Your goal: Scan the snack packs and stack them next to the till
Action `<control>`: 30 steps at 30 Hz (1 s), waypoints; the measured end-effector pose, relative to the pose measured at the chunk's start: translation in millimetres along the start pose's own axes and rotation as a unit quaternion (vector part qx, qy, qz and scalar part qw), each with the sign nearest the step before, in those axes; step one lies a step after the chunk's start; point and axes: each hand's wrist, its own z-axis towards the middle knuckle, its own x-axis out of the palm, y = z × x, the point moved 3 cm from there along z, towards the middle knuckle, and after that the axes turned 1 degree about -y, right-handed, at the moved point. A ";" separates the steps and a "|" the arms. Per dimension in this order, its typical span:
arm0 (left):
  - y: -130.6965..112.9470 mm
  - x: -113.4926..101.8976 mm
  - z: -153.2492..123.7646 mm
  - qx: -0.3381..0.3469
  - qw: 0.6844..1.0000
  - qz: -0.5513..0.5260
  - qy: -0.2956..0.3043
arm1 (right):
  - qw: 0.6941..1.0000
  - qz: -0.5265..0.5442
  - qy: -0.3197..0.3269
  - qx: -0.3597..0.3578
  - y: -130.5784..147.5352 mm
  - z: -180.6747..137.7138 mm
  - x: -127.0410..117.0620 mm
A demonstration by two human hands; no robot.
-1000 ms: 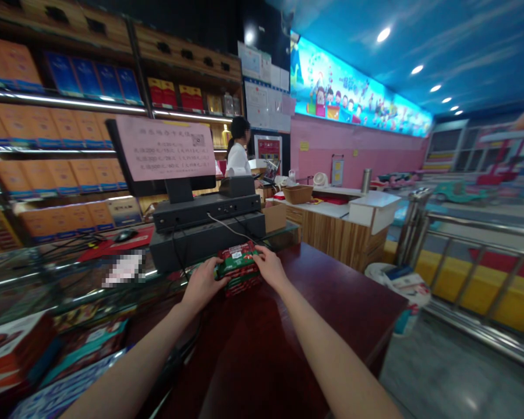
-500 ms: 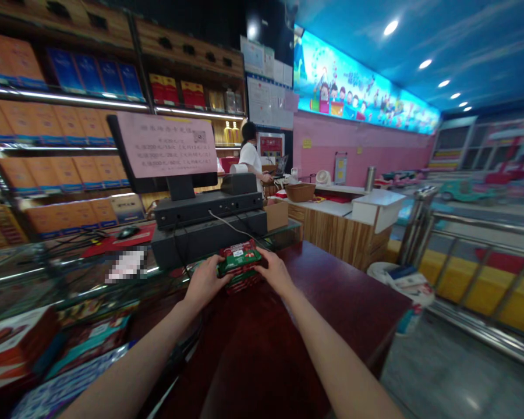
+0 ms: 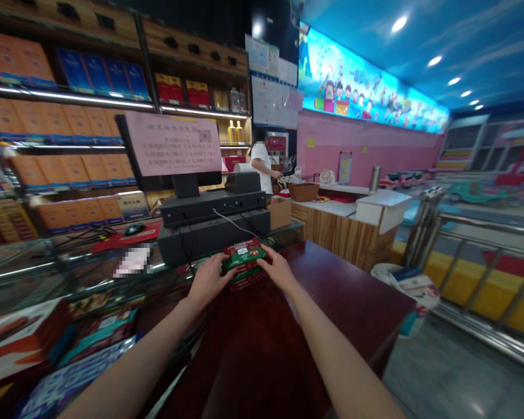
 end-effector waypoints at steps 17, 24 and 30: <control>4.9 -21.7 -16.4 -0.005 0.998 0.041 0.057 | 0.998 -0.032 -0.044 0.010 -1.2 -2.9 0.6; 18.7 -47.0 -32.9 -0.014 0.995 0.082 0.059 | 0.986 -0.131 -0.091 -0.045 19.2 -12.1 -4.2; 35.9 -68.8 -51.9 -0.022 0.992 0.104 0.065 | 0.974 -0.183 -0.118 -0.069 33.9 -21.2 -2.6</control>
